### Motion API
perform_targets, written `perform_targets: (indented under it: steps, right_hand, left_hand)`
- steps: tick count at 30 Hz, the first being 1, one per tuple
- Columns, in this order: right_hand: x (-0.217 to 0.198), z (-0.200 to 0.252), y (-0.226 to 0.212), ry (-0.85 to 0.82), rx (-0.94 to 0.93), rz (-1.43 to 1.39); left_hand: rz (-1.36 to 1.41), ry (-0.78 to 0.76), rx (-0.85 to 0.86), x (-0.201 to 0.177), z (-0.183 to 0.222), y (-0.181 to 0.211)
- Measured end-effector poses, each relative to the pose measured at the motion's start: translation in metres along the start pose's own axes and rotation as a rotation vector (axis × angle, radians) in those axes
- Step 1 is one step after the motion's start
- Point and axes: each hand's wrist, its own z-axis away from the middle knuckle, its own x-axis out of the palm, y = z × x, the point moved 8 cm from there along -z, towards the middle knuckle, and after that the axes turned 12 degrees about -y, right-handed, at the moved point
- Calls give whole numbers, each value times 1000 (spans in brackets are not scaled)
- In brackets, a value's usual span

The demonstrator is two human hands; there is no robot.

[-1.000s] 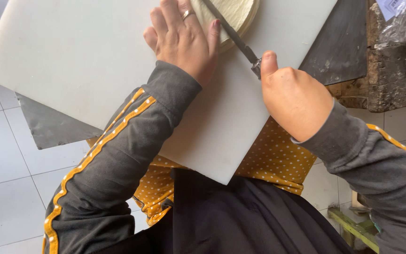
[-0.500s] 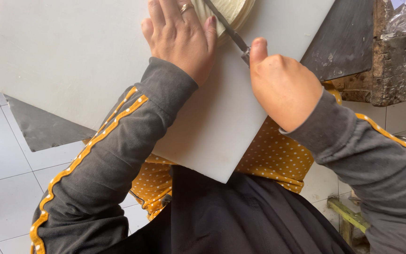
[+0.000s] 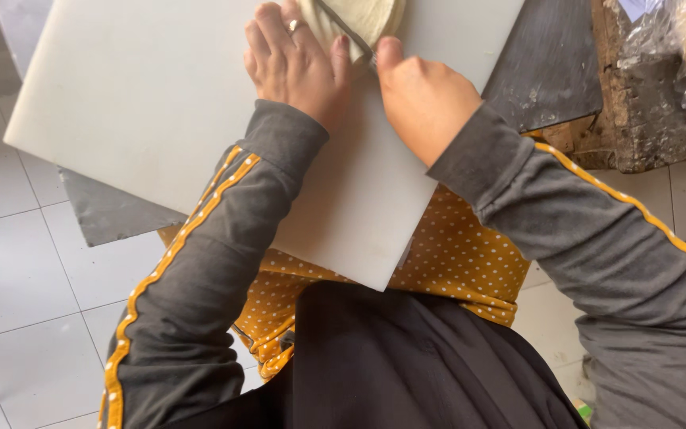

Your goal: The person separates thin round dough sheets, stacks them, and uses a knife to cut the stack into quarters. The cut pieces are then placed into a clear plastic bag and set aside. The person repeats the process with another stack of dough sheets.

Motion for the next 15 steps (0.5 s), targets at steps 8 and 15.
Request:
perform_targets:
  steps: [8,15]
  right_hand:
    - [7,93,19,-228,102,26]
    - [-6,184,64,-590,176,-47]
  left_hand:
    - [48,-73,-32,12,-1,-8]
    - [171,-310,-260,9,-31,-26]
